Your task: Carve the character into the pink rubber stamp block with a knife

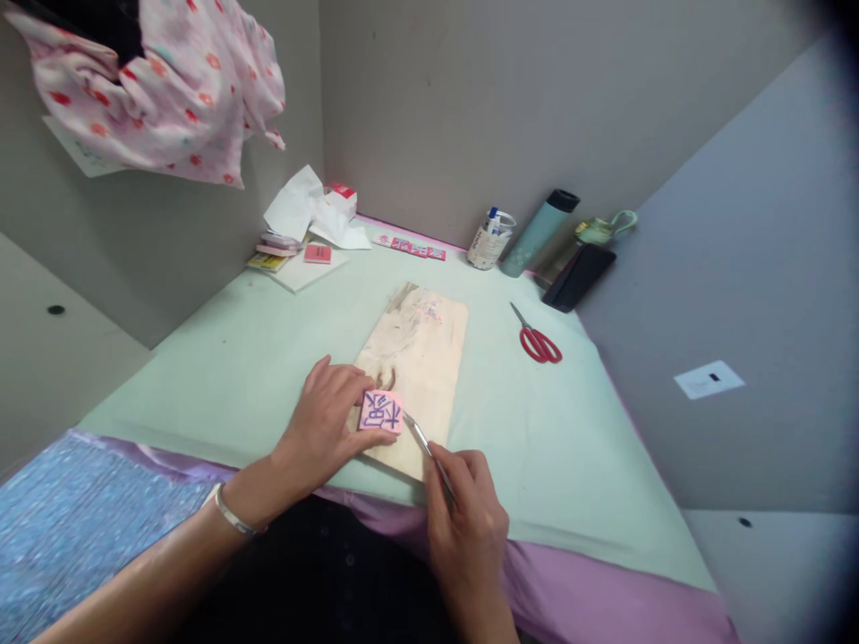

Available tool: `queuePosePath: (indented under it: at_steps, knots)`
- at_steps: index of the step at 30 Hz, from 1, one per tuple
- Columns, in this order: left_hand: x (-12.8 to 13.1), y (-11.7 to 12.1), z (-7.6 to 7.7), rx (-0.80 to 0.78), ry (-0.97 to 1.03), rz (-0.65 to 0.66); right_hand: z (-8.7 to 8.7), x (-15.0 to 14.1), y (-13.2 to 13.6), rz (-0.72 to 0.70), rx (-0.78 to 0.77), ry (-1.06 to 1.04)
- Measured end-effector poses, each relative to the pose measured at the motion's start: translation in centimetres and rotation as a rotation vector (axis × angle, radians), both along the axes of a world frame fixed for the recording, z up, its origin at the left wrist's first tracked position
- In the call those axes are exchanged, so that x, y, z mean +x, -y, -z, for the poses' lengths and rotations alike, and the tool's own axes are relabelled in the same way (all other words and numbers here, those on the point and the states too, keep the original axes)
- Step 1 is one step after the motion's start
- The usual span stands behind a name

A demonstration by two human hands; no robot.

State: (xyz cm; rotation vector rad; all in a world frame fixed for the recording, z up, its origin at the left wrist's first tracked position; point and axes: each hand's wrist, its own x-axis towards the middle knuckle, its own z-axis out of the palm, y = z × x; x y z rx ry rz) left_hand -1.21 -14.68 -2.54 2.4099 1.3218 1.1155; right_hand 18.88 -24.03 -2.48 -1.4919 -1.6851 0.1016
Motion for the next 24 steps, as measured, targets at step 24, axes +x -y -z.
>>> queuePosePath:
  at_steps: [24]
  knots:
    - [-0.3, 0.8, 0.0, 0.022, 0.042, -0.008, -3.7, -1.1, -6.7, -0.244, -0.417, -0.315]
